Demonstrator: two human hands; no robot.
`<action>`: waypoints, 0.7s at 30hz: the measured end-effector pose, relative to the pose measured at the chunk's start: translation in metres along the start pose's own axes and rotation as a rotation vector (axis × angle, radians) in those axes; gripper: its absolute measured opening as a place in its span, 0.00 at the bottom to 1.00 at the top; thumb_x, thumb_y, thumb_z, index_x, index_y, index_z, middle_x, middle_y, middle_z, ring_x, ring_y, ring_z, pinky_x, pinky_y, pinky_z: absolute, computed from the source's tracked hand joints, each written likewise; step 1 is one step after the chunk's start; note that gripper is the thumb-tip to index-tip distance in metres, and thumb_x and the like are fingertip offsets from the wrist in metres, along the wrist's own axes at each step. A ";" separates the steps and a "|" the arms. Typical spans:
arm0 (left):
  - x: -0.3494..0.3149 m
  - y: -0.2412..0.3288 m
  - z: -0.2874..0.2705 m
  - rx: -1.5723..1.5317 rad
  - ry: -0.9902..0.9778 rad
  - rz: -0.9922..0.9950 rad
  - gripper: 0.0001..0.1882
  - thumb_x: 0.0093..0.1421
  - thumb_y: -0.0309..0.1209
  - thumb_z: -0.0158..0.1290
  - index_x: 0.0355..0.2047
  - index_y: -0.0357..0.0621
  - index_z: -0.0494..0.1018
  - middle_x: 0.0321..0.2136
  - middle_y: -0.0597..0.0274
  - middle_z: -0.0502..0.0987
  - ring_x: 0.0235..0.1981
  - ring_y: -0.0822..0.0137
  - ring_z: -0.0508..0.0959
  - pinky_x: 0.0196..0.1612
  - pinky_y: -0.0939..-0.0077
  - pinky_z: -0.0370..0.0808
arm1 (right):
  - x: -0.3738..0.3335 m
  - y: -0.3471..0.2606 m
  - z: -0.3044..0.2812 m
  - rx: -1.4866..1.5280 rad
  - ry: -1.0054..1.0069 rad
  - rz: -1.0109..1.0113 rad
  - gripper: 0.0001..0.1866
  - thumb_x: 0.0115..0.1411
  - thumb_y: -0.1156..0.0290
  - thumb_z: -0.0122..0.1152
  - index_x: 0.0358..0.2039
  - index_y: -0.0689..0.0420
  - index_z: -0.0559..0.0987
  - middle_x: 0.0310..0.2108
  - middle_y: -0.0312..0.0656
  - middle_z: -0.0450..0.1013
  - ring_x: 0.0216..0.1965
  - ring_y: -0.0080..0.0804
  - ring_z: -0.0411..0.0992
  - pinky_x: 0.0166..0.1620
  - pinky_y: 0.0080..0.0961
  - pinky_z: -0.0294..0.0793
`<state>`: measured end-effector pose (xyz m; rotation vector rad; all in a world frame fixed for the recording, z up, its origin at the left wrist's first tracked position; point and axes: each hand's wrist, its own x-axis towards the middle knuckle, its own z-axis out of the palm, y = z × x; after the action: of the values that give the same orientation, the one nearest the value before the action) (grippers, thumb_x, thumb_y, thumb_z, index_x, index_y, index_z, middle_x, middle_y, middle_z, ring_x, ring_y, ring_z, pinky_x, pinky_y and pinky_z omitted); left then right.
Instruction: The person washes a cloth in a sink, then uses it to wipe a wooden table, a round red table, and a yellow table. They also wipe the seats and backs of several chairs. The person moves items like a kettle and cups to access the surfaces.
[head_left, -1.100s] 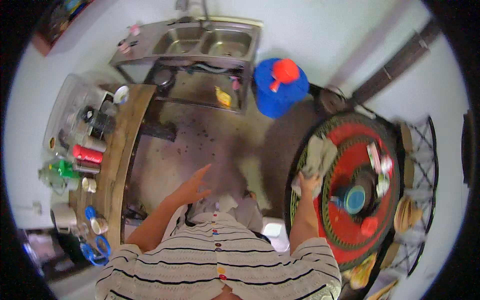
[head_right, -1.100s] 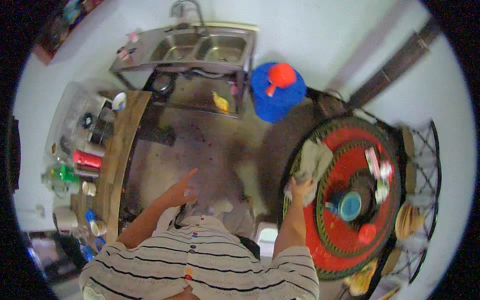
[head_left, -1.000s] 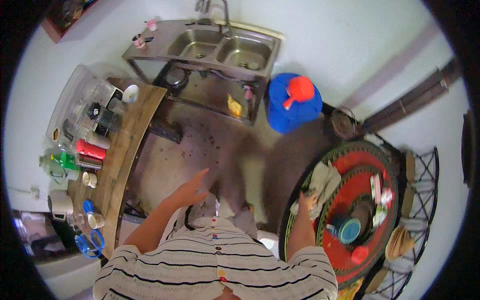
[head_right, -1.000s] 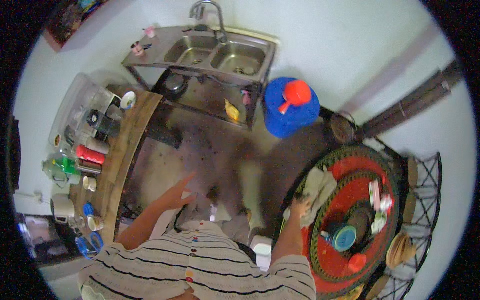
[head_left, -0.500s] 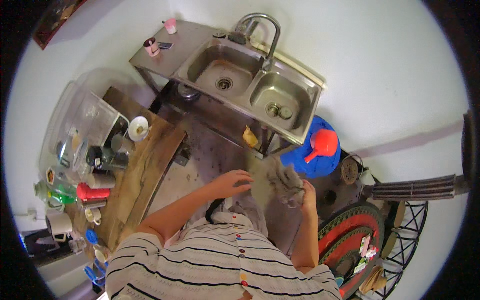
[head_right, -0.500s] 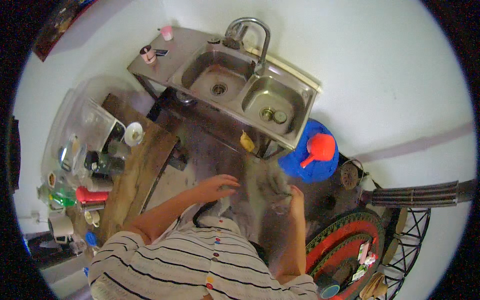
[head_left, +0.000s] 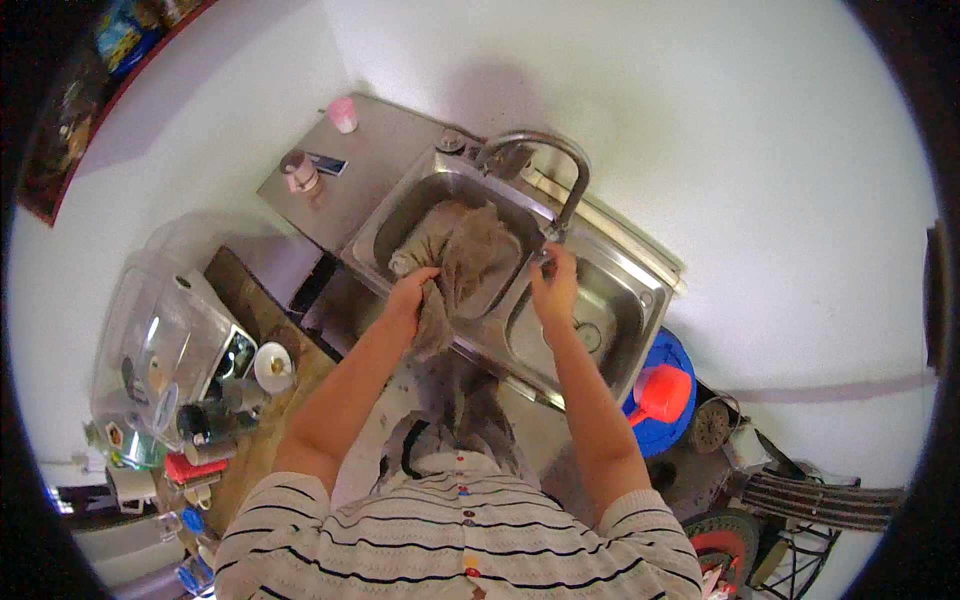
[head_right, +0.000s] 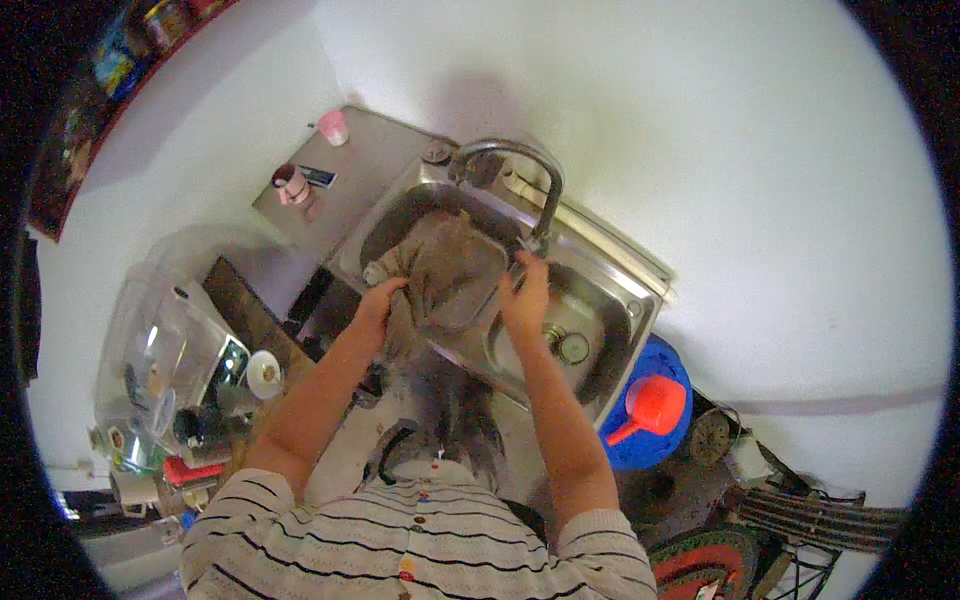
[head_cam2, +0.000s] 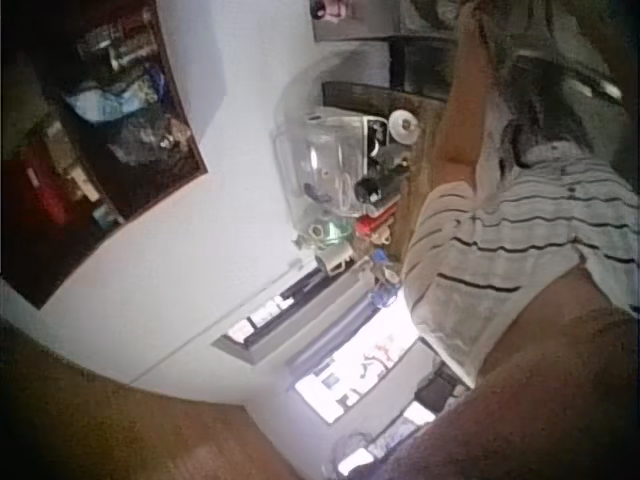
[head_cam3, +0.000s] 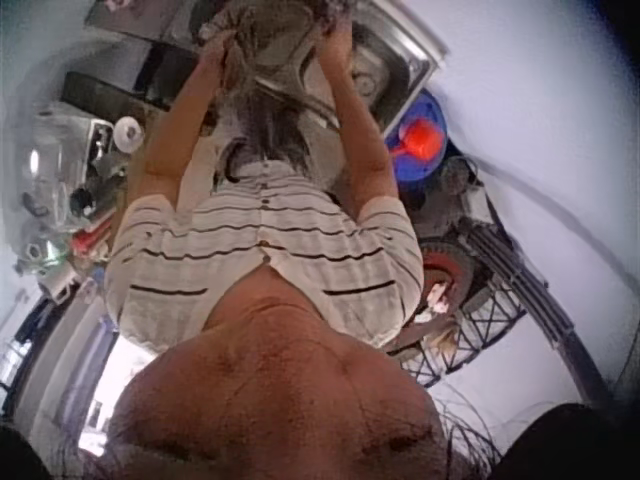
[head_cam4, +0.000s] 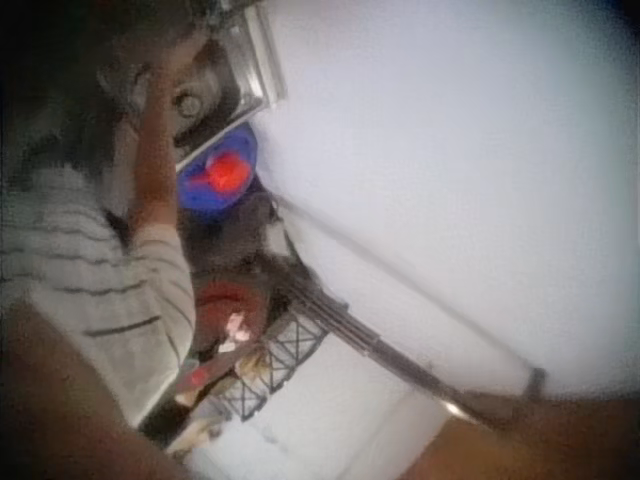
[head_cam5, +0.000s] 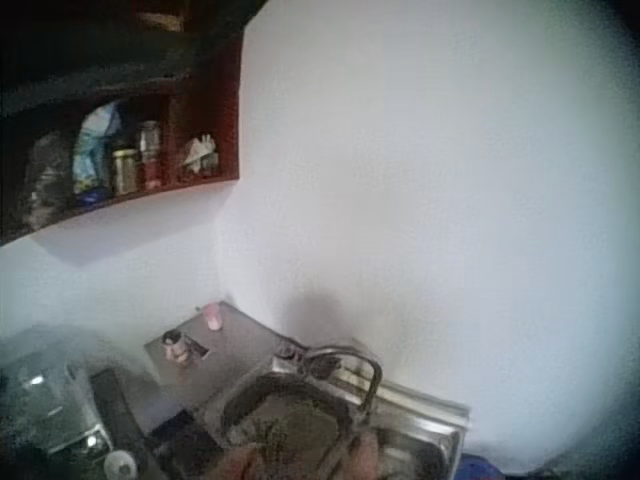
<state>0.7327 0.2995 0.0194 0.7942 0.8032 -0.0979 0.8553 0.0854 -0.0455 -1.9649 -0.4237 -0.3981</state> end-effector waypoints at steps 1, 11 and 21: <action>0.018 0.010 0.007 0.017 0.028 -0.037 0.21 0.58 0.35 0.54 0.50 0.39 0.73 0.45 0.52 0.79 0.45 0.55 0.79 0.46 0.54 0.76 | 0.019 0.027 0.013 -0.120 -0.033 0.012 0.20 0.60 0.72 0.60 0.53 0.56 0.75 0.46 0.47 0.75 0.42 0.42 0.75 0.45 0.35 0.74; 0.237 0.025 -0.031 0.075 0.197 -0.007 0.18 0.58 0.25 0.54 0.49 0.36 0.68 0.44 0.48 0.73 0.43 0.52 0.75 0.42 0.48 0.75 | 0.051 0.050 0.050 -0.387 -0.264 0.104 0.10 0.63 0.69 0.55 0.44 0.52 0.79 0.33 0.47 0.78 0.35 0.51 0.76 0.36 0.43 0.75; 0.241 0.055 0.021 0.055 0.049 0.043 0.23 0.58 0.28 0.58 0.55 0.39 0.68 0.49 0.47 0.73 0.46 0.53 0.75 0.44 0.50 0.76 | 0.030 0.062 0.062 -0.477 -0.238 0.103 0.11 0.65 0.67 0.56 0.45 0.50 0.80 0.35 0.48 0.79 0.32 0.51 0.77 0.33 0.41 0.76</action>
<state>0.9355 0.3746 -0.1020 0.8680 0.8326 -0.0628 0.9160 0.1213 -0.1059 -2.5021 -0.4007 -0.2102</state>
